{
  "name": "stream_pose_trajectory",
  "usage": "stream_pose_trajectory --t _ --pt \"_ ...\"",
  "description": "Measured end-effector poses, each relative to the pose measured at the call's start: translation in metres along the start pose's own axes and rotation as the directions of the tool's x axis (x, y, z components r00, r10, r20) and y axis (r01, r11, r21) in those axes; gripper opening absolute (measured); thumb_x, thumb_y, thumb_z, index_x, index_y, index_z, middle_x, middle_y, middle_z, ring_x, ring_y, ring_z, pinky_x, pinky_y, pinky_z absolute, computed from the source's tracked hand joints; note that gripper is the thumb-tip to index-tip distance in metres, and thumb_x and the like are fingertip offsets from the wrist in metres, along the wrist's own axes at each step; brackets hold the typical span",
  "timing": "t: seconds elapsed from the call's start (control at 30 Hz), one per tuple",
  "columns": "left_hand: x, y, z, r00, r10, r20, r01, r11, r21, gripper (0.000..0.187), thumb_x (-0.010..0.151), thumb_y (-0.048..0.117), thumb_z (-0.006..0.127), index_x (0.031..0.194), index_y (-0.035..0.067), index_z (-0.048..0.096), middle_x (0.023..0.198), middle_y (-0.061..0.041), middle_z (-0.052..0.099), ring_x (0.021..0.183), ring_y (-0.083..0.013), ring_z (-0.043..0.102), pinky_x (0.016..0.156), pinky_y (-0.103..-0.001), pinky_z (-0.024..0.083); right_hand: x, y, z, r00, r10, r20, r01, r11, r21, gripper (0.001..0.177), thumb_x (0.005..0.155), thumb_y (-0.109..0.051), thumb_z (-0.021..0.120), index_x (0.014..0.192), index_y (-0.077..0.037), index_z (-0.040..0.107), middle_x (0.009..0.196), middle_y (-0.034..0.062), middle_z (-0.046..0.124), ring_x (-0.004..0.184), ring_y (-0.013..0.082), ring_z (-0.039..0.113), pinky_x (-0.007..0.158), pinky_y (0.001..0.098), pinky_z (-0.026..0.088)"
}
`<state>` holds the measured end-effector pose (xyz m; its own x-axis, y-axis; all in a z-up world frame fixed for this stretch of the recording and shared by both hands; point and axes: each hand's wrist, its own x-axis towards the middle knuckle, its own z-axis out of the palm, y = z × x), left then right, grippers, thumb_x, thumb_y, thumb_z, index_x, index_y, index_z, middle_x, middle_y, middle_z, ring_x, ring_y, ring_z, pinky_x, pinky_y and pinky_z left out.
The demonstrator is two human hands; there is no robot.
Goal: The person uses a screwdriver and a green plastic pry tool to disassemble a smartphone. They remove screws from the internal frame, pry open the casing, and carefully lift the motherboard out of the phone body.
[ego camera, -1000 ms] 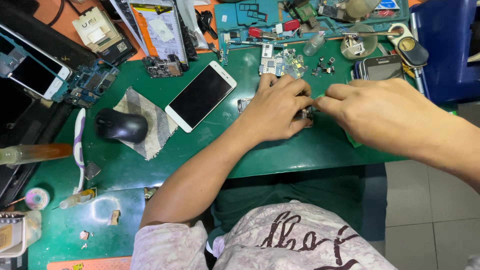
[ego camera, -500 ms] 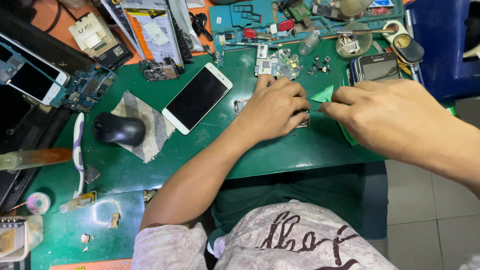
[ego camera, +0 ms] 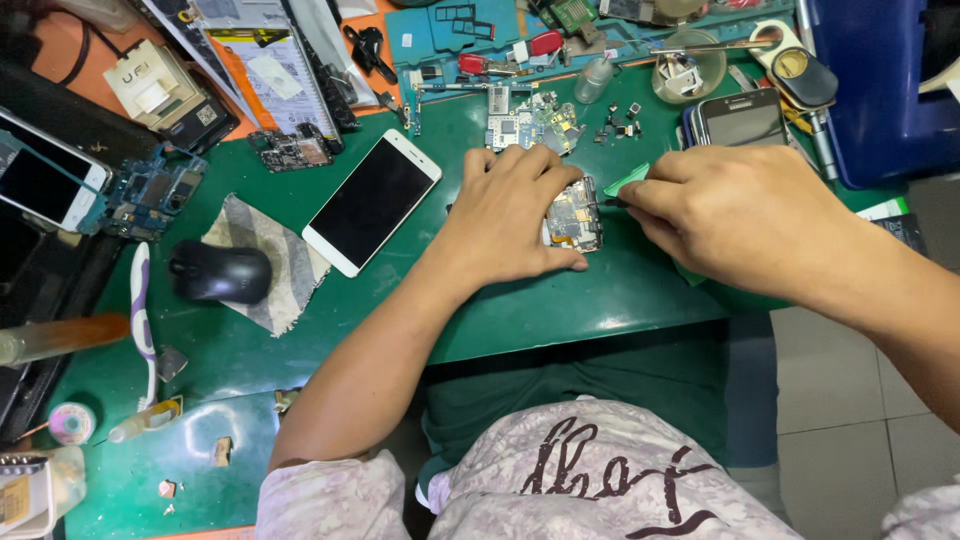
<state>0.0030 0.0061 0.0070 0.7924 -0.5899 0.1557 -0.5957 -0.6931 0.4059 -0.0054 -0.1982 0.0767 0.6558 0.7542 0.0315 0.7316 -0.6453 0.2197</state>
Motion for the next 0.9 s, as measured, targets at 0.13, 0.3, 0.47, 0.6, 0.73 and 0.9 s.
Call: stream_pose_trajectory --t 0.13,0.3,0.47,0.6,0.73,0.9 --pt "0.001 -0.001 0.0 1.0 -0.008 0.006 0.008 1.0 0.003 0.076 0.049 0.064 0.071 0.106 0.017 0.053 0.097 -0.001 0.051 0.089 -0.0238 0.048 0.072 -0.04 0.029 0.002 0.001 0.001 1.0 -0.005 0.019 0.005 1.0 0.014 0.011 0.083 -0.029 0.053 0.087 -0.021 0.059 0.066 -0.0047 0.053 0.064 0.0171 0.058 0.038 0.0336 0.043" --pt "0.0 -0.001 0.0 1.0 -0.003 0.011 0.003 1.0 -0.001 0.077 0.05 0.064 0.071 0.108 0.016 0.053 0.096 -0.001 0.05 0.089 -0.0233 0.048 0.072 -0.041 0.029 0.004 0.001 -0.001 0.999 -0.006 0.05 0.007 1.0 -0.013 0.01 0.084 -0.028 0.052 0.08 -0.021 0.057 0.064 -0.0041 0.05 0.064 0.017 0.057 0.04 0.0329 0.042" --pt "-0.001 -0.001 0.0 1.0 0.002 -0.003 -0.002 1.0 0.031 0.077 0.049 0.065 0.071 0.107 0.016 0.054 0.093 0.0 0.049 0.087 -0.023 0.048 0.07 -0.041 0.029 0.006 0.0 -0.001 0.998 -0.012 0.057 0.013 1.0 -0.011 0.012 0.085 -0.026 0.051 0.075 -0.019 0.054 0.062 -0.0034 0.048 0.062 0.0175 0.056 0.039 0.0329 0.04" --pt "0.0 -0.001 0.001 1.0 0.001 0.006 -0.001 1.0 0.025 0.076 0.05 0.064 0.072 0.106 0.016 0.054 0.094 -0.001 0.049 0.087 -0.0236 0.048 0.069 -0.041 0.029 0.011 0.0 -0.004 0.989 -0.054 0.14 0.048 0.998 0.046 0.013 0.084 -0.021 0.048 0.072 -0.017 0.052 0.067 -0.0018 0.049 0.066 0.0191 0.054 0.043 0.0347 0.043" --pt "0.0 -0.001 0.0 1.0 0.006 0.0 -0.006 0.999 0.041 0.076 0.049 0.063 0.072 0.106 0.016 0.053 0.094 -0.001 0.05 0.087 -0.0236 0.047 0.068 -0.041 0.03 0.024 -0.007 -0.01 0.965 -0.188 0.184 0.175 0.981 0.085 0.005 0.073 -0.014 0.051 0.074 -0.018 0.055 0.068 -0.0025 0.047 0.06 0.0212 0.048 0.052 0.0352 0.044" --pt "0.0 0.0 -0.001 1.0 -0.001 0.005 0.001 1.0 0.024 0.075 0.048 0.061 0.073 0.104 0.017 0.053 0.093 0.0 0.049 0.087 -0.0241 0.047 0.069 -0.042 0.03 0.046 -0.011 -0.025 0.841 -0.048 0.539 0.023 0.998 0.053 0.027 0.074 -0.01 0.046 0.1 -0.014 0.043 0.064 0.0042 0.056 0.059 0.0292 0.062 0.044 0.0439 0.049"
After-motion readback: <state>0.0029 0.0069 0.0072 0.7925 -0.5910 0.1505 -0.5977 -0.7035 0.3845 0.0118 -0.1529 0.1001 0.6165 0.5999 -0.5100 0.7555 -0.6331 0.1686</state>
